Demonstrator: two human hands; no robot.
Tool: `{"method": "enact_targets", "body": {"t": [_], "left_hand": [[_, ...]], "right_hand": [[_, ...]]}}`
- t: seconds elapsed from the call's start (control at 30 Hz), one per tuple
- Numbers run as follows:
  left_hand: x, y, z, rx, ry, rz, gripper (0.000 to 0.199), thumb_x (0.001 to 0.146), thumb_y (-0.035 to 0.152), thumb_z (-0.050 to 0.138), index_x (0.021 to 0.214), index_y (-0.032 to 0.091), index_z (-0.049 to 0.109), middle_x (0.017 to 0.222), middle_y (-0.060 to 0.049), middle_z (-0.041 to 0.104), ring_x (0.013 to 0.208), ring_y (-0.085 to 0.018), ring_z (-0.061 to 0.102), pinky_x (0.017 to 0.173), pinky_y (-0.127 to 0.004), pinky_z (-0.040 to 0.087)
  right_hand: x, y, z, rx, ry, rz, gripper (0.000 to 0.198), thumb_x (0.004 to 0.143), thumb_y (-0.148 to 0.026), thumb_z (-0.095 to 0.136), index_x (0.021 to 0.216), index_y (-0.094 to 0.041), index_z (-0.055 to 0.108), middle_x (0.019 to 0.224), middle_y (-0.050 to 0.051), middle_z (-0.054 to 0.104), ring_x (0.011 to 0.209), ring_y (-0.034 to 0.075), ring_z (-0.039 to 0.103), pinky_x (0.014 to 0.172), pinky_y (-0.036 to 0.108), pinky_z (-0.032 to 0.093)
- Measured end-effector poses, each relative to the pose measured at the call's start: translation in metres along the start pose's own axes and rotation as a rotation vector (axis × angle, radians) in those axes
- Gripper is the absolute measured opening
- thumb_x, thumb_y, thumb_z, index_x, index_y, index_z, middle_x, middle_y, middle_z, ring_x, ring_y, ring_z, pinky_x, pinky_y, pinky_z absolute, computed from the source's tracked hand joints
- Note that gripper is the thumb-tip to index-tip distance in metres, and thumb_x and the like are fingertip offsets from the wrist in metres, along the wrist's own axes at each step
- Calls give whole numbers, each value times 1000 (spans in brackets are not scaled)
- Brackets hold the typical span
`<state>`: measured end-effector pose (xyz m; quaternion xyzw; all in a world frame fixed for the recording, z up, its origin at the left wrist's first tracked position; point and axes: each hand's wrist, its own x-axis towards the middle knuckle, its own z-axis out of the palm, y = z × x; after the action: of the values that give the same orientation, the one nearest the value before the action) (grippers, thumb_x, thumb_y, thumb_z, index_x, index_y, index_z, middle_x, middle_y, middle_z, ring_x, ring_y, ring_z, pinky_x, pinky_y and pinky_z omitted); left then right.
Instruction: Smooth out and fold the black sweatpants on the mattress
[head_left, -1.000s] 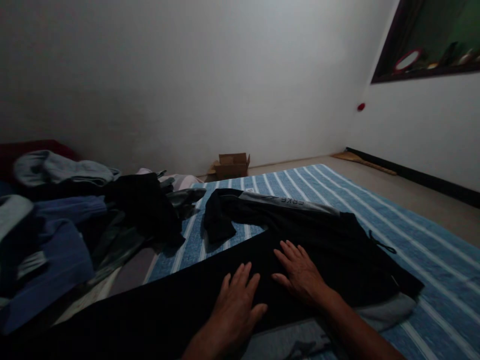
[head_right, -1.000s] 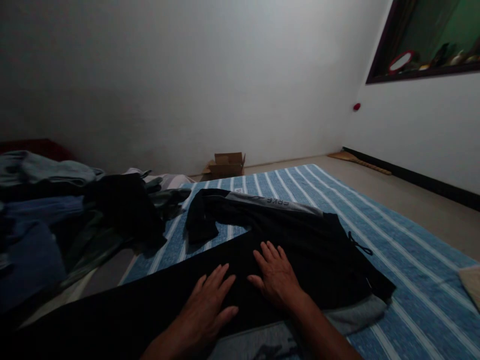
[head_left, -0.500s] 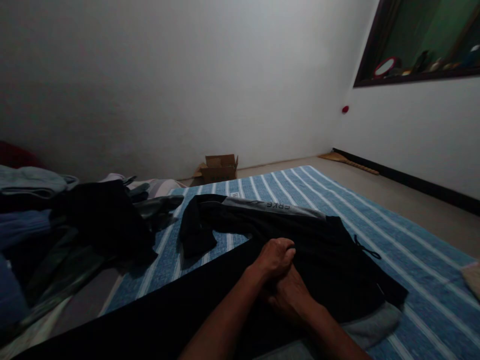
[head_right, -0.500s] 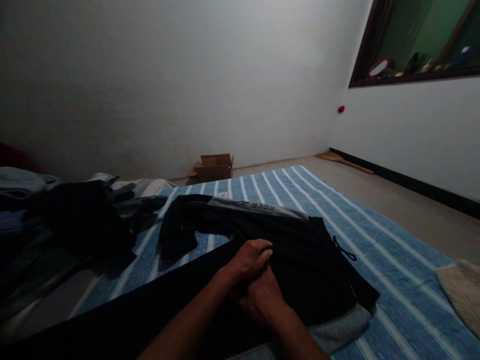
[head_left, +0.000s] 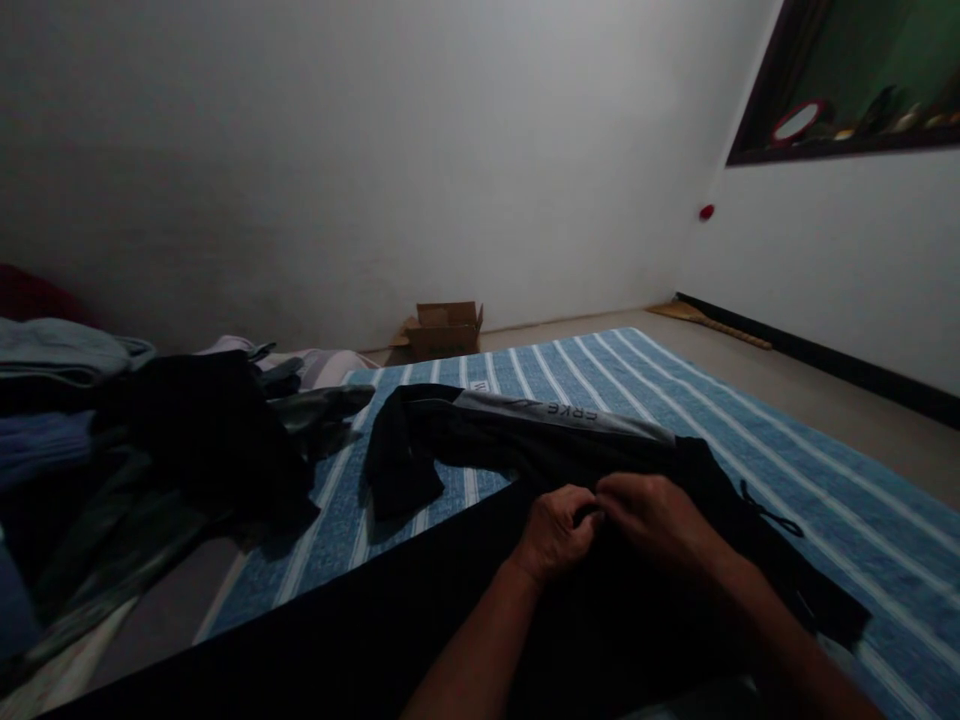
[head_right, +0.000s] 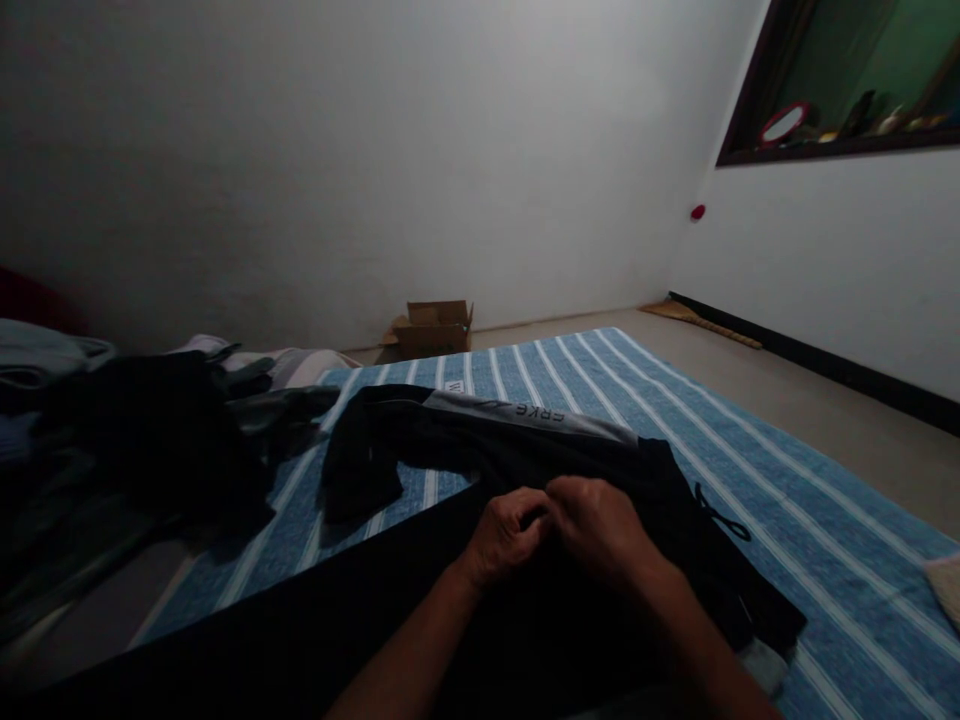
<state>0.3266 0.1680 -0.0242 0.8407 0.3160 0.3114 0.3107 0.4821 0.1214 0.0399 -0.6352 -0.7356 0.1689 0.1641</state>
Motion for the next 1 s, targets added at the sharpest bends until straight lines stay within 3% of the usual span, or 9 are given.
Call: {"method": "enact_targets", "body": {"t": [0.1, 0.2, 0.27, 0.33, 0.43, 0.5, 0.63, 0.73, 1.0], "left_hand": [[-2, 2, 4, 117, -27, 26, 12, 80, 20, 55, 85, 19, 65, 86, -3, 68, 83, -16, 62, 80, -27, 49], [-4, 5, 7, 214, -58, 64, 9, 80, 21, 55, 84, 19, 63, 85, -3, 66, 83, -17, 62, 81, -29, 49], [-5, 7, 8, 265, -81, 87, 8, 81, 22, 55, 85, 20, 62, 87, -4, 66, 83, -17, 61, 81, -30, 49], [-6, 7, 9, 301, -97, 102, 9, 81, 23, 55, 87, 19, 61, 90, -5, 66, 85, -18, 61, 82, -32, 49], [-6, 8, 9, 334, -114, 105, 11, 82, 23, 54, 90, 19, 60, 96, -6, 65, 89, -19, 61, 85, -33, 49], [-7, 8, 10, 350, -127, 96, 11, 82, 23, 54, 91, 19, 59, 100, -6, 65, 92, -19, 60, 86, -34, 48], [-6, 13, 11, 386, -147, 87, 13, 83, 24, 53, 94, 18, 58, 110, -7, 63, 98, -21, 60, 87, -36, 48], [-6, 16, 13, 415, -153, 104, 19, 84, 26, 54, 100, 18, 58, 119, -9, 61, 107, -24, 57, 91, -39, 46], [-8, 14, 19, 464, -195, 59, 39, 90, 36, 49, 125, 19, 49, 137, -11, 50, 128, -27, 42, 109, -54, 26]], "right_hand": [[41, 34, -20, -187, 71, 155, 27, 89, -28, 42, 95, -20, 67, 92, 7, 68, 84, 20, 63, 67, 26, 39], [82, 69, -26, -260, 58, 243, 40, 86, -32, 51, 121, -14, 58, 118, 15, 61, 105, 25, 57, 76, 29, 40], [102, 85, -25, -258, 29, 255, 50, 82, -39, 57, 124, -12, 55, 120, 17, 59, 105, 26, 57, 76, 29, 41], [115, 94, -21, -249, -27, 252, 49, 78, -46, 62, 115, -13, 62, 109, 13, 65, 95, 23, 61, 72, 28, 41], [124, 95, -15, -257, -100, 232, 34, 76, -46, 65, 90, -16, 69, 84, 7, 69, 77, 19, 62, 62, 25, 39], [125, 91, -14, -292, -80, 210, 24, 77, -39, 63, 85, -17, 68, 82, 7, 69, 77, 19, 62, 61, 25, 37], [120, 89, -19, -394, 78, 199, 25, 88, -28, 45, 102, -17, 63, 102, 11, 66, 94, 22, 59, 69, 27, 35], [117, 97, -23, -447, 153, 239, 28, 91, -24, 37, 107, -15, 59, 106, 13, 64, 96, 24, 58, 70, 29, 34], [127, 112, -28, -414, 145, 277, 31, 93, -28, 37, 113, -15, 57, 112, 14, 62, 100, 24, 57, 73, 29, 35]]}}
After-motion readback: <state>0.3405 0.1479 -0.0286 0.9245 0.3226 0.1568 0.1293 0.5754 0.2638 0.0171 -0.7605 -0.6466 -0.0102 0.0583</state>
